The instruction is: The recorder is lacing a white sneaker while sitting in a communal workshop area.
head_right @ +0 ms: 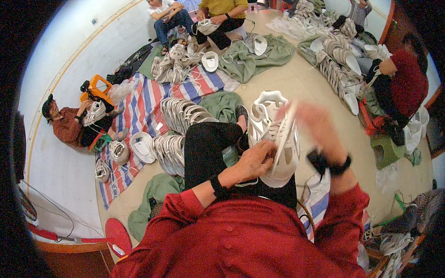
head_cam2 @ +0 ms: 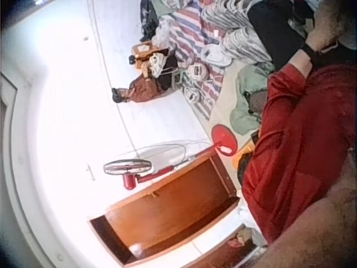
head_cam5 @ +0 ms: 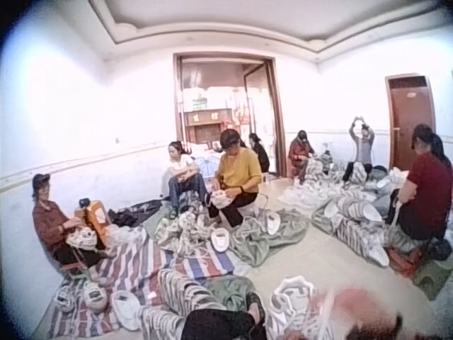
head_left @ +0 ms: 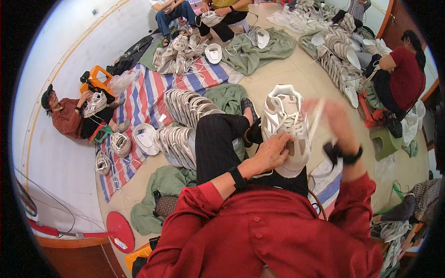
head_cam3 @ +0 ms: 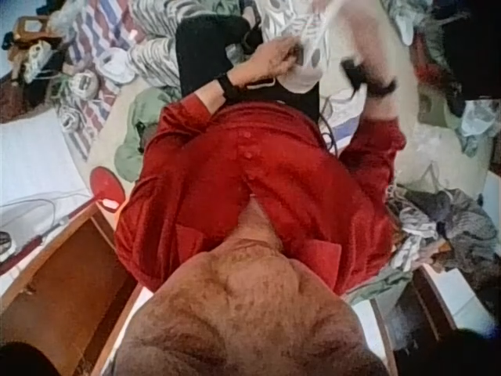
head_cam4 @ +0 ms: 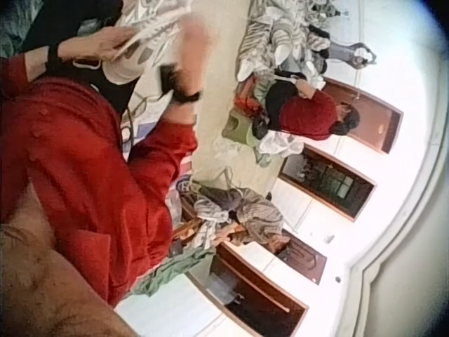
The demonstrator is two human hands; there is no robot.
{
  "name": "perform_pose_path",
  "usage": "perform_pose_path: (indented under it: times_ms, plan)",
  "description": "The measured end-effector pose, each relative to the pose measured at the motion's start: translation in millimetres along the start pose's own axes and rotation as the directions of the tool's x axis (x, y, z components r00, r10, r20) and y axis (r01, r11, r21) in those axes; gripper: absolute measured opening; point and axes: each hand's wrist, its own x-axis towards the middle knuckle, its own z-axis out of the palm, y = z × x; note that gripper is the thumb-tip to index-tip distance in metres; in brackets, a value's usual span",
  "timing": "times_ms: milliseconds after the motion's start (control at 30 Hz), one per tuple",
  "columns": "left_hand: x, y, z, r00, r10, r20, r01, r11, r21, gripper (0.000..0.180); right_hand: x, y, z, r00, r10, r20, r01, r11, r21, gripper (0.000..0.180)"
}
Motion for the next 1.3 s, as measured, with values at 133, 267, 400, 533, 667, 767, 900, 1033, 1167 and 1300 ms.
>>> perform_pose_path:
  times_ms: [133, 267, 400, 533, 667, 767, 900, 1033, 1167, 1300]
  plan:
    - [-8, -12, 4, 0.996, -0.087, 0.002, 0.087, 0.996, -0.007, 0.034, 66, 63, -56, 0.827, -0.121, -0.548, 0.127, 0.992, -0.026, 0.045]
    - [-10, -22, 12, 0.991, -0.134, -0.020, 0.134, 0.991, 0.005, 0.029, 47, 107, -3, 0.931, 0.085, -0.356, -0.193, 0.941, -0.278, 0.033]
    - [-3, -18, 29, 0.999, -0.038, -0.028, 0.037, 0.999, -0.040, 0.034, -17, 86, 52, 0.927, -0.023, -0.373, -0.096, 0.950, -0.299, 0.012]
    - [-12, -11, 25, 0.995, 0.000, -0.095, -0.002, 1.000, -0.026, 0.038, -21, 87, 57, 0.968, -0.164, -0.187, 0.063, 0.889, -0.453, 0.021]
    - [1, -14, 25, 0.995, -0.035, -0.097, 0.037, 0.999, 0.017, 0.034, -14, 93, 55, 0.942, -0.326, -0.082, 0.207, 0.756, -0.621, 0.026]
    - [10, -6, 17, 0.989, 0.068, -0.133, -0.064, 0.997, 0.034, 0.030, -13, 99, 50, 0.932, -0.353, -0.088, 0.205, 0.709, -0.675, 0.026]
    - [22, -10, 20, 0.968, 0.215, -0.132, -0.208, 0.976, 0.068, 0.029, -9, 105, 49, 0.941, -0.258, -0.219, 0.082, 0.803, -0.591, 0.023]
    - [23, -5, 19, 0.995, 0.098, -0.018, -0.094, 0.984, 0.149, 0.022, 7, 86, 45, 0.970, -0.231, -0.068, 0.134, 0.751, -0.646, 0.015]
    - [19, 6, 14, 0.994, 0.102, -0.039, -0.096, 0.985, 0.141, 0.021, 6, 69, 52, 0.959, -0.277, -0.061, 0.173, 0.741, -0.649, 0.011]
    - [23, 14, 14, 0.999, 0.003, 0.049, -0.011, 0.989, 0.148, 0.020, -9, 79, 52, 0.985, -0.100, -0.137, -0.003, 0.797, -0.604, 0.009]
